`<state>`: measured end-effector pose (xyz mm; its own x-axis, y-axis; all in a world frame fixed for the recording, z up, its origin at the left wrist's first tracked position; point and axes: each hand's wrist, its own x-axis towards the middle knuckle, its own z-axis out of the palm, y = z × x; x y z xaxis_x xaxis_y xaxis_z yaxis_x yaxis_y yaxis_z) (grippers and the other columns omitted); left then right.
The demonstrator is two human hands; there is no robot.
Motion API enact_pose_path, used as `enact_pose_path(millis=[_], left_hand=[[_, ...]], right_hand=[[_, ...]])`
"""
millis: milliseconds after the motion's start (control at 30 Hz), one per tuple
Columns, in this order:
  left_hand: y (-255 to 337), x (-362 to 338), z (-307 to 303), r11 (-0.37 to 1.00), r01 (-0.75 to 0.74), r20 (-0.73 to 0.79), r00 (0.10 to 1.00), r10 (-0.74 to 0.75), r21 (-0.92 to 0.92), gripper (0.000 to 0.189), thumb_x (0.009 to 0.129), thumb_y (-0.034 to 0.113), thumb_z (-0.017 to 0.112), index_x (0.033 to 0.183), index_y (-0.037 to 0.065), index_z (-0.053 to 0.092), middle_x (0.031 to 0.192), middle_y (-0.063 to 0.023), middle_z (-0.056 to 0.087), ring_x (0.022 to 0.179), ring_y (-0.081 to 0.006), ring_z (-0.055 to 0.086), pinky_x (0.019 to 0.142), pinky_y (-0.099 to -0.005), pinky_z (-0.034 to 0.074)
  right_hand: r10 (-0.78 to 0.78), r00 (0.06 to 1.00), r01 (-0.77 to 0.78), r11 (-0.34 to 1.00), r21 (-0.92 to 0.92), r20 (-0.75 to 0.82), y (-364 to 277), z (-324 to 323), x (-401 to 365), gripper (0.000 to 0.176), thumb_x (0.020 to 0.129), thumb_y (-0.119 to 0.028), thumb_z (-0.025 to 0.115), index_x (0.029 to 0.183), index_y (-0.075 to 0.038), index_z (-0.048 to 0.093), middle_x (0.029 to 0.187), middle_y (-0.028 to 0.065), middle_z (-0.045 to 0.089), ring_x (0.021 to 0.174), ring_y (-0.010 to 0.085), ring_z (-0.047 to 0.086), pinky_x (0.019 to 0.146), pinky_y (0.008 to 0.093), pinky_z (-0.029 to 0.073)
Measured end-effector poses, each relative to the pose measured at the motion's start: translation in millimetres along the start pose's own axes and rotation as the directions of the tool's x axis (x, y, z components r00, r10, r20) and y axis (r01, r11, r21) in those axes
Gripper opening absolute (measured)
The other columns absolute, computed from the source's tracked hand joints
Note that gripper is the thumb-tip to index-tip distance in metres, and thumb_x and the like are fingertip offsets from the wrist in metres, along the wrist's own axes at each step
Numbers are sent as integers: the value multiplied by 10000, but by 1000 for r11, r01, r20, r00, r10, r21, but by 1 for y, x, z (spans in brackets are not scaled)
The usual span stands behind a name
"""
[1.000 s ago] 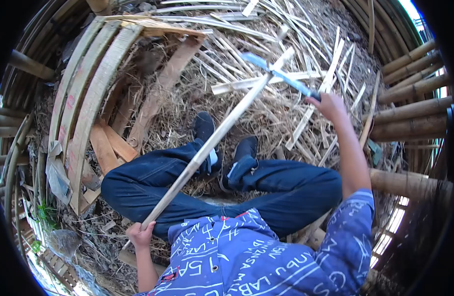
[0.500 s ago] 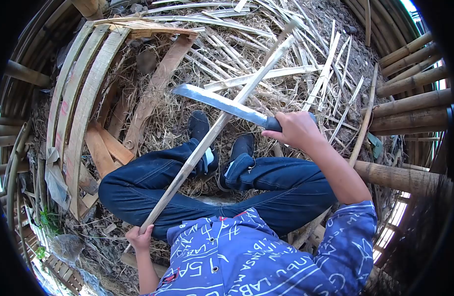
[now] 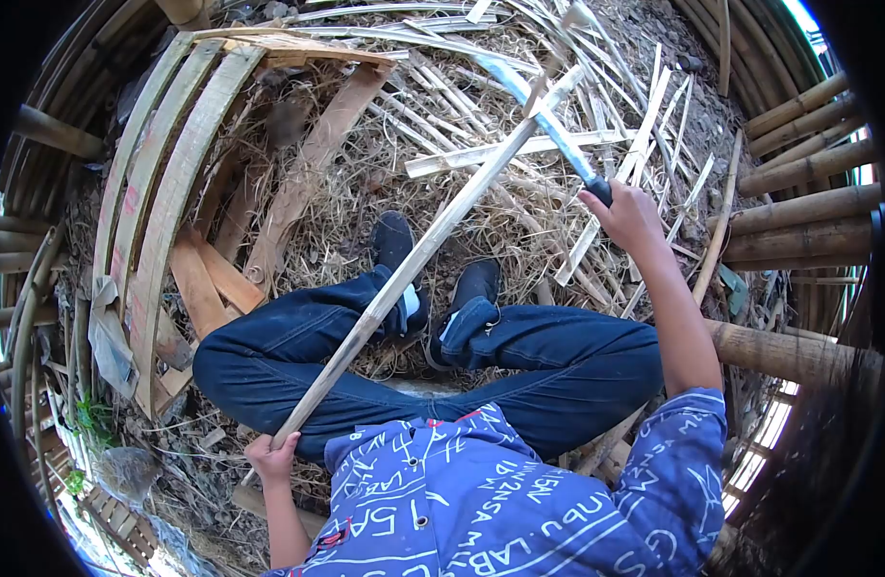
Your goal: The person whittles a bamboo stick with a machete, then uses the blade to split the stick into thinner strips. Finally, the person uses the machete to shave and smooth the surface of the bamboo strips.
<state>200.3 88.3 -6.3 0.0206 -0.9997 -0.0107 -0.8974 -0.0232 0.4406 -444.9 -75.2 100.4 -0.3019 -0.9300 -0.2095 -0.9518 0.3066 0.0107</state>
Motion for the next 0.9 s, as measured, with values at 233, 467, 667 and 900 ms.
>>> enact_pose_path(millis=[233, 467, 667, 900], left_hand=[[4, 8, -3, 999, -25, 22, 999, 26, -24, 670, 553, 413, 894, 480, 14, 362, 449, -154, 367, 408, -321, 342, 425, -406, 283], [-13, 3, -1, 997, -43, 22, 999, 45, -70, 672, 557, 424, 891, 480, 20, 359, 448, -149, 352, 407, -306, 321, 421, -400, 277], [-8, -1, -1, 998, 25, 45, 999, -22, -49, 668, 545, 422, 892, 484, 23, 360, 448, -138, 344, 421, -309, 329, 447, -404, 296], [5, 8, -3, 992, 36, 45, 999, -31, -123, 597, 550, 354, 900, 489, 12, 414, 455, -141, 390, 400, -280, 371, 438, -382, 317]], right_hand=[[-288, 937, 314, 942, -115, 200, -55, -4, -37, 600, 857, -675, 526, 859, -84, 627, 644, 92, 648, 591, 238, 669, 584, 392, 532], [194, 974, -181, 977, -116, 113, 57, -17, 35, 574, 896, -649, 484, 993, -120, 686, 706, 55, 660, 649, 167, 654, 606, 336, 537], [59, 998, -61, 986, -154, -18, 27, -6, 31, 637, 889, -632, 515, 902, -9, 647, 771, 195, 677, 754, 357, 681, 717, 461, 531], [103, 993, -107, 993, -57, -55, 30, -18, 11, 634, 883, -618, 531, 879, 5, 650, 794, 219, 678, 796, 376, 677, 727, 492, 508]])
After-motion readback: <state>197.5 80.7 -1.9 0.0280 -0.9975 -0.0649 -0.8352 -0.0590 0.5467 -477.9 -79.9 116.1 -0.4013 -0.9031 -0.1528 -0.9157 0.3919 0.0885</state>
